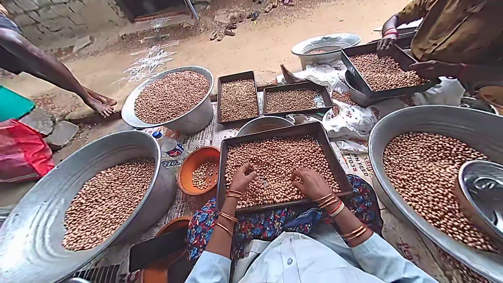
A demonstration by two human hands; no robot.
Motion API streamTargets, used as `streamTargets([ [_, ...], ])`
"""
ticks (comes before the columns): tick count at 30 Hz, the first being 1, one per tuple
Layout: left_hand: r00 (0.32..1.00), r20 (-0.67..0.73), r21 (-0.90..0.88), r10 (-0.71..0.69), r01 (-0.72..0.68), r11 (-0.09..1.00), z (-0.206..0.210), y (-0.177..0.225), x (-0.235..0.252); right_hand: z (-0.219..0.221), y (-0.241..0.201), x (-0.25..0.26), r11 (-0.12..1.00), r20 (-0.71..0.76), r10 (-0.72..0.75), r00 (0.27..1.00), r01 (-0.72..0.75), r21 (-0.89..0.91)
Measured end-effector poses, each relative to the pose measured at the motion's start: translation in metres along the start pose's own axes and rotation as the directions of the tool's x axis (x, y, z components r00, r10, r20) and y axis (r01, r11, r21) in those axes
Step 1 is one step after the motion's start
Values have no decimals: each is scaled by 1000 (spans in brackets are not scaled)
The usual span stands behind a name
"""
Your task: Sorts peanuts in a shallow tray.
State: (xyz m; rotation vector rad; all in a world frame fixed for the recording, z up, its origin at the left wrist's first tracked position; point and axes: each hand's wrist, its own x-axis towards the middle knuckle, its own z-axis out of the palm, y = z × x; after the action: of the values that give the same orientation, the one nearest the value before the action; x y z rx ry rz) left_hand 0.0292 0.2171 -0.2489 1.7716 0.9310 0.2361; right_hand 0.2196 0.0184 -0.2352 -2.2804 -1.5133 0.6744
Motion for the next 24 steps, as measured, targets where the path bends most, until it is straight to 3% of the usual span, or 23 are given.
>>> streamTargets([
  [2, 998, 52, -183, 32, -22, 983, 3, 1, 3, 2, -3, 1, 1000, 6, 1, 1000, -1, -18],
  [3, 995, 90, -175, 43, -27, 984, 7, 4, 4, 2, -5, 2, 1000, 13, 6, 1000, -5, -26],
  [6, 987, 149, 136, 57, -78, 988, 30, 14, 10, 6, -6, 4, 999, 29, 3, 1000, -2, -38],
  [9, 992, 121, 541, 38, -97, 836, 55, 29, 9, 10, -2, 4, 1000, 34, -6, 999, 7, -28],
  [13, 988, 151, 689, -14, -95, 719, 70, 37, 8, 10, 1, 3, 1000, 46, -8, 999, 8, 0],
  [17, 989, 144, 664, -40, -66, 745, 65, 32, 8, 11, -2, 5, 1000, 45, -7, 999, 7, -3],
  [22, 999, -15, 265, 30, -24, 964, 33, 23, 21, 15, 0, 6, 1000, 7, -21, 1000, 21, -9],
  [24, 999, -44, 260, 20, -8, 966, 27, 29, 25, 14, 0, 5, 1000, 10, -17, 1000, 17, -3],
])
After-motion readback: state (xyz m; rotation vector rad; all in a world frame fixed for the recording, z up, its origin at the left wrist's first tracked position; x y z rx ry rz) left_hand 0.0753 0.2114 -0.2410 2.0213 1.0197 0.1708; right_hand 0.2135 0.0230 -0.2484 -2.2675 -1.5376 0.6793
